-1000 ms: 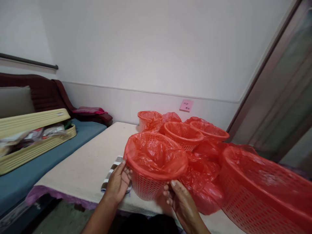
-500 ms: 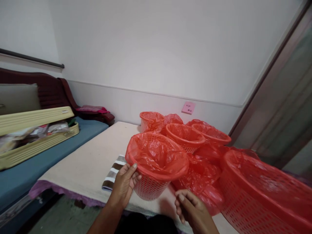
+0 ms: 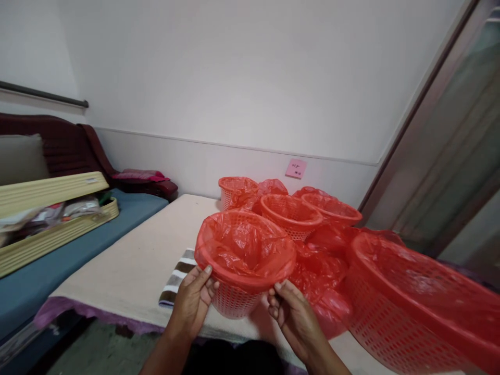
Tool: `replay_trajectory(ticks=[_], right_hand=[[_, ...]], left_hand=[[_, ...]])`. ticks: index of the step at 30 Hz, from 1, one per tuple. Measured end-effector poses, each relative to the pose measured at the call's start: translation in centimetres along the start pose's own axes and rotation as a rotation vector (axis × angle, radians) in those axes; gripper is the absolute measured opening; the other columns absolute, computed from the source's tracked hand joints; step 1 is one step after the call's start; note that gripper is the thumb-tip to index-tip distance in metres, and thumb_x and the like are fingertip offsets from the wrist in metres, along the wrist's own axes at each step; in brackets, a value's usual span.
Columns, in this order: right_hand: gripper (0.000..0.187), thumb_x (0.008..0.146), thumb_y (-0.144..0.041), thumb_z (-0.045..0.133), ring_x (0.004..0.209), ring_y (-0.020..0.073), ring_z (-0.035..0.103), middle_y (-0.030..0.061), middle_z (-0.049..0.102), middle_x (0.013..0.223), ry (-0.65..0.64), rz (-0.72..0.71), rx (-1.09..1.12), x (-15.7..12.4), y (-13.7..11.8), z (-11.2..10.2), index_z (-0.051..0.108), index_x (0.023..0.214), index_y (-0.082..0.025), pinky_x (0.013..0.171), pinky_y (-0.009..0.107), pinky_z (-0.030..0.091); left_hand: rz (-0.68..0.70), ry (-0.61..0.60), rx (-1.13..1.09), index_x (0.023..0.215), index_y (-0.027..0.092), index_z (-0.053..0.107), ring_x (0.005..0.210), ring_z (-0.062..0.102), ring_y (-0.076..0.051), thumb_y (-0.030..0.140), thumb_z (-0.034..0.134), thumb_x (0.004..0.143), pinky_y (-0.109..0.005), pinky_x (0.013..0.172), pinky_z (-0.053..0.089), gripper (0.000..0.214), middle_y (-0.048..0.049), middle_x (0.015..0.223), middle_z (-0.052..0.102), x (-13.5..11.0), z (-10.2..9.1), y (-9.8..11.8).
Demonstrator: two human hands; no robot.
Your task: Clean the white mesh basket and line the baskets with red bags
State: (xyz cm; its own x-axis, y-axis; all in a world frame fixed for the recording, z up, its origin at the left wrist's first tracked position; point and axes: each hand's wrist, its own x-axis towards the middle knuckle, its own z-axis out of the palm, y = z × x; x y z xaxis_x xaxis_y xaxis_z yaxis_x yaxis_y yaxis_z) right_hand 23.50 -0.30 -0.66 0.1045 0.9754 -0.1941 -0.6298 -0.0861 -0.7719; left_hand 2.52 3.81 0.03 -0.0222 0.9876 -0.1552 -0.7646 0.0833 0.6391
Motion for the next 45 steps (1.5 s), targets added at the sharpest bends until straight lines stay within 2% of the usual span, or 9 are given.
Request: replay_trajectory(ticks=[10, 16, 20, 24, 28, 31, 34, 40, 45], right_hand=[[0.036, 0.065, -0.037, 0.084, 0.051, 0.0060, 0.052, -0.0023, 0.062, 0.063, -0.037, -0.042, -0.080, 0.6, 0.6, -0.2, 0.055, 0.072, -0.017, 0.043, 0.015, 0.037], [0.040, 0.059, -0.041, 0.084, 0.047, 0.0053, 0.050, -0.0025, 0.061, 0.060, 0.000, -0.050, -0.121, 1.1, 0.6, -0.5, 0.053, 0.069, -0.017, 0.040, 0.015, 0.033], [0.038, 0.062, -0.041, 0.082, 0.046, 0.0047, 0.049, -0.0032, 0.060, 0.059, -0.021, -0.065, -0.150, 0.7, 0.9, -0.8, 0.053, 0.069, -0.017, 0.040, 0.014, 0.034], [0.035, 0.066, -0.041, 0.079, 0.046, 0.0041, 0.049, -0.0027, 0.061, 0.060, -0.058, -0.014, -0.214, -0.2, 1.4, -1.1, 0.054, 0.072, -0.016, 0.041, 0.014, 0.033], [0.036, 0.066, -0.043, 0.079, 0.045, 0.0041, 0.049, -0.0027, 0.061, 0.062, -0.072, 0.056, -0.321, -0.8, 1.3, -2.1, 0.057, 0.075, -0.016, 0.040, 0.015, 0.031], [0.038, 0.064, -0.046, 0.080, 0.043, 0.0046, 0.048, -0.0031, 0.061, 0.061, -0.062, 0.025, -0.342, -0.9, 0.5, -3.1, 0.058, 0.074, -0.016, 0.038, 0.016, 0.029], [0.038, 0.063, -0.046, 0.081, 0.044, 0.0052, 0.048, -0.0029, 0.060, 0.059, -0.018, -0.034, -0.340, -0.9, -0.8, -3.6, 0.057, 0.070, -0.017, 0.039, 0.016, 0.031], [0.035, 0.072, -0.048, 0.076, 0.052, 0.0070, 0.052, -0.0011, 0.061, 0.067, -0.040, -0.106, -0.262, -1.5, -3.0, -1.8, 0.060, 0.075, -0.017, 0.044, 0.018, 0.036], [0.036, 0.080, -0.049, 0.071, 0.052, 0.0061, 0.046, -0.0032, 0.053, 0.063, -0.108, -0.134, -0.169, -1.8, -3.4, 0.0, 0.059, 0.075, -0.016, 0.045, 0.017, 0.034]], left_hand=[[0.008, 0.020, -0.003, 0.084, 0.013, 0.061, 0.054, 0.059, -0.007, 0.000, 0.052, 0.086, -0.018, 0.051, 0.054, 0.016, 0.0007, 0.073, 0.063, -0.4, 0.4, -0.3], [0.020, 0.039, -0.040, 0.084, 0.014, 0.064, 0.067, 0.065, -0.009, -0.001, 0.050, 0.086, -0.022, 0.062, 0.060, 0.021, -0.0013, 0.085, 0.067, -0.8, 1.3, -0.1], [0.000, 0.065, -0.067, 0.083, 0.015, 0.065, 0.068, 0.064, -0.010, 0.003, 0.050, 0.088, -0.025, 0.063, 0.061, 0.020, -0.0007, 0.084, 0.068, -1.2, 1.3, -0.1], [0.009, 0.056, -0.008, 0.084, 0.016, 0.066, 0.065, 0.062, -0.011, 0.006, 0.059, 0.084, -0.026, 0.061, 0.059, 0.012, 0.0009, 0.080, 0.068, -1.9, -0.1, -0.4], [0.038, 0.074, -0.017, 0.085, 0.017, 0.068, 0.070, 0.065, -0.013, 0.007, 0.063, 0.080, -0.027, 0.063, 0.060, 0.012, -0.0007, 0.088, 0.071, -2.8, -2.1, -0.2], [0.033, 0.065, -0.028, 0.086, 0.017, 0.070, 0.068, 0.066, -0.013, 0.007, 0.065, 0.077, -0.027, 0.064, 0.061, 0.014, -0.0012, 0.084, 0.073, -3.3, -3.2, 0.7], [-0.015, 0.092, -0.060, 0.099, 0.019, 0.071, 0.067, 0.069, -0.015, 0.005, 0.062, 0.077, -0.027, 0.068, 0.061, 0.028, -0.0017, 0.084, 0.075, -3.5, -4.2, 2.0], [-0.036, 0.220, -0.097, 0.116, 0.020, 0.068, 0.079, 0.074, -0.021, 0.000, 0.050, 0.077, -0.030, 0.073, 0.062, 0.048, -0.0031, 0.082, 0.078, -3.0, -6.3, 3.6], [-0.044, 0.188, -0.104, 0.120, 0.021, 0.066, 0.084, 0.074, -0.023, 0.003, 0.057, 0.074, -0.032, 0.077, 0.062, 0.049, -0.0029, 0.092, 0.079, -3.0, -6.5, 3.3]])
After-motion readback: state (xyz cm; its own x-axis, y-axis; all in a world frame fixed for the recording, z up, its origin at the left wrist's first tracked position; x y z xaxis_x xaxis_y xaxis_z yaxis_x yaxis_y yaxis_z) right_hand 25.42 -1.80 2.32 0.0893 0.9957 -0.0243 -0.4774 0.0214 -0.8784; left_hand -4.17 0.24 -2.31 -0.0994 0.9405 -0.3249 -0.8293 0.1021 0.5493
